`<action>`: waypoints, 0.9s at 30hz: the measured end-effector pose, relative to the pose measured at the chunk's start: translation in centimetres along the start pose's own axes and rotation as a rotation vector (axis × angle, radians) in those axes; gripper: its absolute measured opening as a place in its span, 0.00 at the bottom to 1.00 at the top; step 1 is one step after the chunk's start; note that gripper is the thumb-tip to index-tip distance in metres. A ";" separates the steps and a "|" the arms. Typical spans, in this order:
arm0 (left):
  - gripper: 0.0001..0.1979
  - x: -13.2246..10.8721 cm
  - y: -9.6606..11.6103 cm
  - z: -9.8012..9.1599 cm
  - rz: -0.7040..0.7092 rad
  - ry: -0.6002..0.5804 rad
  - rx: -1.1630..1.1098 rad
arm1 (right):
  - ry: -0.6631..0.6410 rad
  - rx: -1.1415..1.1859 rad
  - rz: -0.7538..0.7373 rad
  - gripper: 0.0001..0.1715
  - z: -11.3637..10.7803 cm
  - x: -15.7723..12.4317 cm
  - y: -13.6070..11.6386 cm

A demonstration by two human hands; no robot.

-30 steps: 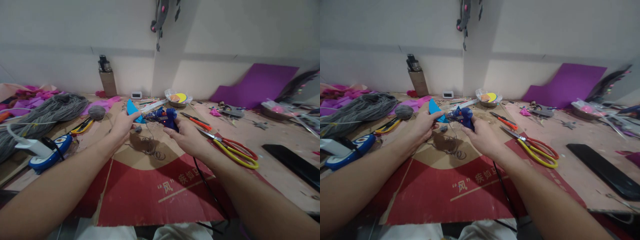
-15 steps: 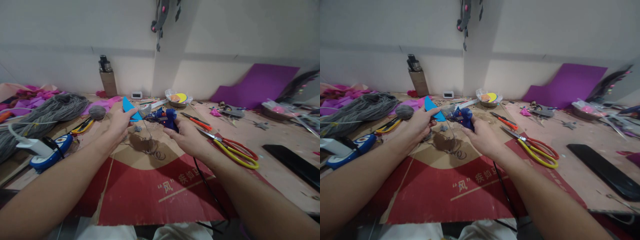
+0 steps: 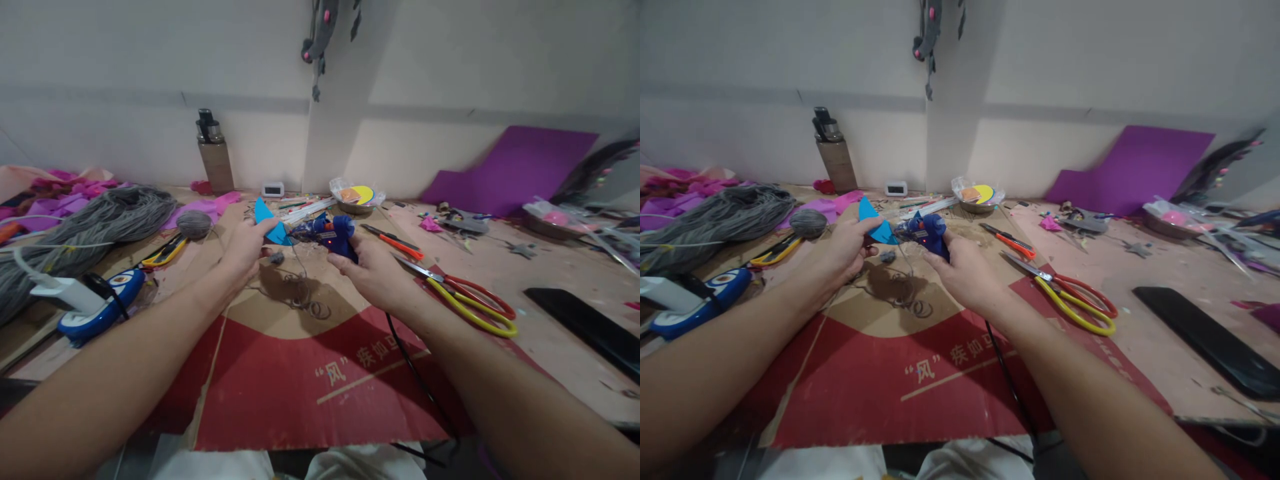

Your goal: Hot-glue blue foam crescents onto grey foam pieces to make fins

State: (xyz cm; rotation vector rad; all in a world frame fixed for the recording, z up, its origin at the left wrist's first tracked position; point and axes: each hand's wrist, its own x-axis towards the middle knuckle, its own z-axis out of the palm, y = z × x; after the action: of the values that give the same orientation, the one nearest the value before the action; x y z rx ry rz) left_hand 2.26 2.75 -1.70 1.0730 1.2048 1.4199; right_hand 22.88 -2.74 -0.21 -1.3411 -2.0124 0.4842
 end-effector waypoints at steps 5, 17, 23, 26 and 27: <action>0.12 0.0 0.0 0.1 0.006 -0.022 0.010 | 0.013 -0.021 0.004 0.07 -0.1 0.0 -0.2; 0.10 -0.3 -0.5 0.3 0.032 -0.044 0.077 | 0.033 0.015 -0.002 0.15 -0.2 0.0 -0.2; 0.10 -0.4 -0.7 0.4 0.046 -0.047 0.099 | 0.045 0.054 -0.009 0.18 -0.1 0.0 -0.1; 0.10 -0.3 -0.7 0.4 0.036 -0.043 0.094 | 0.045 0.051 -0.006 0.17 -0.1 0.0 0.0; 0.10 -0.3 -0.7 0.4 0.035 -0.042 0.096 | 0.047 0.053 -0.010 0.18 -0.1 0.0 0.0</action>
State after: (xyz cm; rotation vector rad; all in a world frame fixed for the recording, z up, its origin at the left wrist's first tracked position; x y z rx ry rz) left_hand 2.75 2.56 -2.40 1.1897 1.2394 1.3713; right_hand 22.96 -2.71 -0.12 -1.2985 -1.9537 0.4942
